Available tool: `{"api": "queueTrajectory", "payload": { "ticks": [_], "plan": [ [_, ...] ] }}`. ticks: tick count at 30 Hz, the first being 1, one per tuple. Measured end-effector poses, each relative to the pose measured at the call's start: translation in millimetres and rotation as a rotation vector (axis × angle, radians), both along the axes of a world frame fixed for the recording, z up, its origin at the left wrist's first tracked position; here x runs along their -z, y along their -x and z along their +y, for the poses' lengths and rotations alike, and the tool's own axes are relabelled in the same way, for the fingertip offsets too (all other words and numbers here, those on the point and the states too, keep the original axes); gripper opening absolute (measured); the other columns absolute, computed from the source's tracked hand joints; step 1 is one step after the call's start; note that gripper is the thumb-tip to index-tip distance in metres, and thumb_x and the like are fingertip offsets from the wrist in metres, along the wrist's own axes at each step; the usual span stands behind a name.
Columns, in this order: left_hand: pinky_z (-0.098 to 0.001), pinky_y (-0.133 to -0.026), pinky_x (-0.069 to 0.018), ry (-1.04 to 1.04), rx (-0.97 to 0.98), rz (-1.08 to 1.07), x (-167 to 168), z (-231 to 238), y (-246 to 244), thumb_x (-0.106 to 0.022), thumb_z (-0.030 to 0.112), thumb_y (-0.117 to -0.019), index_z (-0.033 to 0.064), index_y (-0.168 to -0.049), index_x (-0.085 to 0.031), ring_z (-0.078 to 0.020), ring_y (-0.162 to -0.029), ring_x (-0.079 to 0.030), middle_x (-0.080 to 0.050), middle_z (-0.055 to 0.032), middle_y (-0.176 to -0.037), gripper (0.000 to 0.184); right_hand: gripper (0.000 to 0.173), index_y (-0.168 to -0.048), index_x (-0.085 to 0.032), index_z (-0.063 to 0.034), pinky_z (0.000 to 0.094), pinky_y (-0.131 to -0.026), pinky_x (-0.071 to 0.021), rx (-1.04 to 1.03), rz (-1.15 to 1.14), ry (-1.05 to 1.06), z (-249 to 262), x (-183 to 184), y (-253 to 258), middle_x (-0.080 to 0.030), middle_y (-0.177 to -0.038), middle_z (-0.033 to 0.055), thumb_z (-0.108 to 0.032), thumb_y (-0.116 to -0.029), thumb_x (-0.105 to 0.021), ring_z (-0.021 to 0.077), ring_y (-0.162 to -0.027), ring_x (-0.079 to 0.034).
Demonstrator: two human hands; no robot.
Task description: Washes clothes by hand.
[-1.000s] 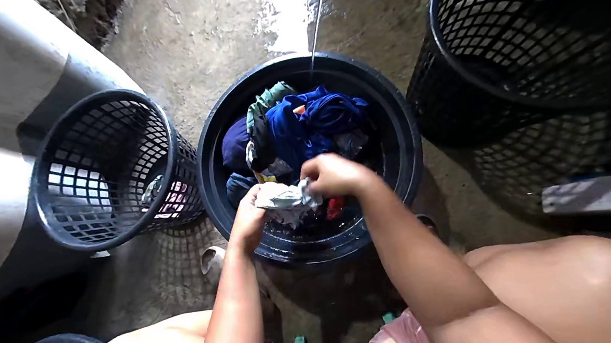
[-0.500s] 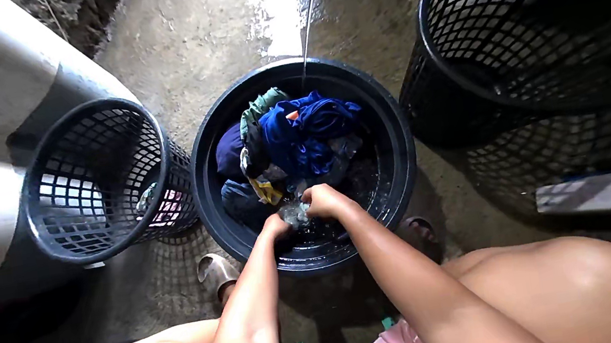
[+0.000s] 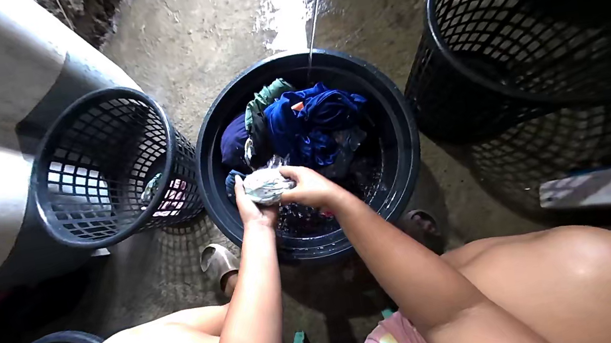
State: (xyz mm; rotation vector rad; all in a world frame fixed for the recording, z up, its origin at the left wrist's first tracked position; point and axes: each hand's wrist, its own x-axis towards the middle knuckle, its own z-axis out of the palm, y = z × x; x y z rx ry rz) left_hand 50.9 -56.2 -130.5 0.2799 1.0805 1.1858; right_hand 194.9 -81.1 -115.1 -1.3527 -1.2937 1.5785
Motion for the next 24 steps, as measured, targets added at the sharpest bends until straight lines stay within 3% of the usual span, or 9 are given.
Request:
{"api": "queueTrajectory", "payload": {
  "ticks": [3,6,8,10,13,15,17,21,24],
  "plan": [
    [-0.0399,-0.083,-0.0599,-0.347,0.162,0.329,-15.5,0.4,2.4,-0.062,0.029,-0.1011,0.0115,-0.128,-0.056,-0.0179,-0.096,-0.068,-0.068,-0.0063,-0.109,0.033,0.045,-0.151,-0.039,-0.0081,0.0484,-0.087,-0.0596,0.057,0.446,0.369,-3.4,-2.7,-20.5,-0.058,-0.135,0.0212,-0.013,-0.1060,-0.044,0.0322,-0.105,-0.068],
    [-0.0367,-0.094,-0.0564,-0.870,0.459,0.615,-29.6,-3.1,-7.4,-0.072,0.011,-0.0854,0.0062,-0.102,-0.066,-0.0153,-0.111,-0.065,-0.067,-0.0049,-0.121,0.019,0.068,-0.141,-0.050,-0.0125,0.0455,-0.082,-0.0602,0.176,0.795,0.562,-4.0,-5.1,-10.0,-0.067,-0.118,0.0152,-0.066,-0.1053,-0.029,0.0279,-0.096,-0.070],
    [-0.0427,-0.108,-0.0506,-1.013,0.546,0.639,-35.3,-7.3,-17.8,-0.069,0.005,-0.0876,0.0035,-0.107,-0.067,-0.0229,-0.129,-0.059,-0.062,-0.0121,-0.138,0.020,0.055,-0.119,-0.060,-0.0128,0.0372,-0.074,-0.0599,0.390,0.969,0.577,-3.0,-9.0,3.6,-0.069,-0.096,0.0079,-0.062,-0.1051,-0.038,0.0190,-0.084,-0.069],
    [-0.0361,-0.094,-0.0588,-0.907,0.456,0.555,-34.9,-14.9,-25.5,-0.065,0.008,-0.0984,0.0060,-0.124,-0.065,-0.0154,-0.107,-0.069,-0.071,-0.0064,-0.119,0.026,0.031,-0.112,-0.063,-0.0129,0.0339,-0.072,-0.0593,0.584,1.040,0.514,-0.2,-12.7,12.6,-0.069,-0.091,0.0045,-0.040,-0.1065,-0.049,0.0152,-0.080,-0.068],
    [-0.0293,-0.071,-0.0592,-0.522,0.257,0.462,-37.7,-21.7,-39.0,-0.052,0.023,-0.1081,0.0124,-0.122,-0.066,-0.0083,-0.077,-0.065,-0.066,0.0011,-0.092,0.022,0.014,-0.108,-0.062,-0.0054,0.0368,-0.072,-0.0559,0.723,0.701,0.290,6.6,-13.7,18.6,-0.064,-0.090,0.0062,-0.017,-0.1045,-0.054,0.0164,-0.079,-0.063],
    [-0.0266,-0.067,-0.0554,-0.349,0.221,0.461,-39.2,-20.3,-43.5,-0.045,0.028,-0.1103,0.0139,-0.123,-0.063,-0.0062,-0.071,-0.060,-0.060,0.0038,-0.086,0.026,0.017,-0.074,-0.053,-0.0089,0.0336,-0.058,-0.0500,0.757,0.449,0.037,12.1,-5.3,23.0,-0.055,-0.067,0.0023,-0.004,-0.0890,-0.060,0.0134,-0.062,-0.055],
    [-0.0274,-0.068,-0.0552,-0.266,0.245,0.455,-39.0,-20.0,-41.7,-0.044,0.028,-0.1104,0.0134,-0.127,-0.061,-0.0068,-0.073,-0.061,-0.063,0.0022,-0.088,0.028,0.028,-0.062,-0.044,-0.0143,0.0313,-0.049,-0.0391,0.710,0.244,-0.181,8.4,-0.6,22.8,-0.045,-0.056,-0.0012,-0.009,-0.0819,-0.063,0.0110,-0.050,-0.044],
    [-0.0301,-0.067,-0.0549,-0.147,0.322,0.416,-41.5,-16.8,-37.0,-0.051,0.023,-0.1051,0.0126,-0.126,-0.065,-0.0102,-0.077,-0.064,-0.068,-0.0015,-0.093,0.027,0.019,-0.066,-0.056,-0.0083,0.0336,-0.049,-0.0402,0.649,-0.090,-0.491,-5.1,-4.3,25.7,-0.054,-0.062,0.0038,-0.010,-0.0836,-0.063,0.0140,-0.054,-0.048],
    [-0.0284,-0.065,-0.0548,-0.124,0.340,0.329,-43.0,-14.6,-36.1,-0.052,0.025,-0.1038,0.0138,-0.102,-0.069,-0.0087,-0.072,-0.064,-0.066,0.0013,-0.083,0.020,0.013,-0.070,-0.067,-0.0046,0.0375,-0.056,-0.0501,0.604,-0.226,-0.688,-2.9,-1.3,26.7,-0.062,-0.068,0.0056,-0.008,-0.0820,-0.065,0.0166,-0.063,-0.060]
  ]
}}
